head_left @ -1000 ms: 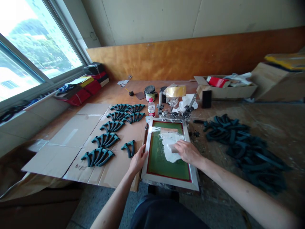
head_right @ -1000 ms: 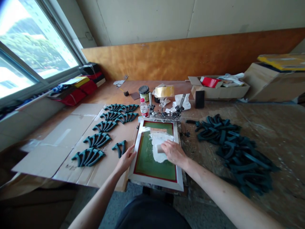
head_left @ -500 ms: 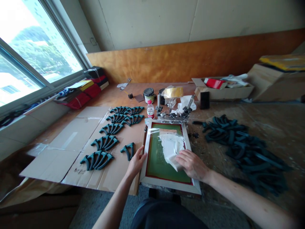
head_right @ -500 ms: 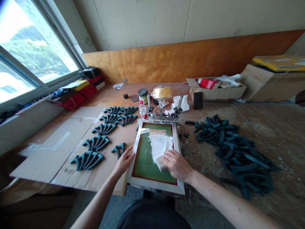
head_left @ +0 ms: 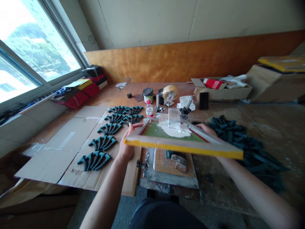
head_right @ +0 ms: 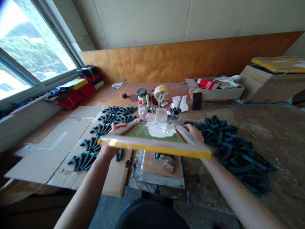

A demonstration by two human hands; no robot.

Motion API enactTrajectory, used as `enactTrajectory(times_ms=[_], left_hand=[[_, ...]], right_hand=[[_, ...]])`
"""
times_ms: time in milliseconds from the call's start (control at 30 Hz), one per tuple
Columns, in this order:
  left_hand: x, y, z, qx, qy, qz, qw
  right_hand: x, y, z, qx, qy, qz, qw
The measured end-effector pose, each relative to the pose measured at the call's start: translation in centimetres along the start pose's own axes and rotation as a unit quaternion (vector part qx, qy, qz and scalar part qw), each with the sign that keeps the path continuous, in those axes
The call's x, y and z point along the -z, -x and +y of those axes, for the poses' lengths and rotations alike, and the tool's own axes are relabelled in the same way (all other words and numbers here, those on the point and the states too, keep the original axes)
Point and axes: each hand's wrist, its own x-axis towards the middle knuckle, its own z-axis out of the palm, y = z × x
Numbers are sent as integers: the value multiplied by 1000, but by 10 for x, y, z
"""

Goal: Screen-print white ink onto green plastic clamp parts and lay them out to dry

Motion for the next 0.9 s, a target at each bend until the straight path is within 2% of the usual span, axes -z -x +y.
enactTrajectory(times_ms=[67,133,200,267,333,367,400,433,500,567,633,667,733,767,833,900], left_hand=[[-12,-21,17,-49,57,0,997],[-22,-37,26,-67,80,-11,994],[-30,-42,22,-84,82,22,993],[-36,-29,4,-74,69,67,993],[-42,0,-29,29,31,39,998],[-46,18,-48,125,3,-19,992],[-50,38,-67,217,-17,-91,972],[-54,56,-85,276,-12,-128,952],[-59,84,-112,318,37,-123,939],[-55,94,-128,305,72,-58,948],[-37,88,-136,279,45,-4,959],[-22,81,-139,265,12,16,964],[15,66,-147,240,-74,62,966],[34,60,-151,237,-130,83,959],[70,52,-162,253,-248,114,928],[96,48,-174,280,-337,130,890]], right_hand=[[-24,33,5,43,11,-87,995],[-48,62,-3,86,47,-139,985],[-62,79,-17,88,88,-161,979],[-65,83,-33,47,97,-178,978],[-60,85,-52,1,60,-165,985],[-57,88,-63,-11,35,-138,990],[-54,93,-76,-9,14,-104,994],[-53,98,-90,15,-5,-74,997],[-52,110,-113,114,-46,-53,991],[-51,114,-119,219,-91,-81,968],[-47,105,-94,256,-106,-111,954],[-44,95,-69,242,-92,-115,959],[-37,72,-1,181,-21,-107,977],[-36,61,37,136,26,-96,986],[-40,41,111,64,107,-100,987],[-49,32,169,-7,153,-98,983]])
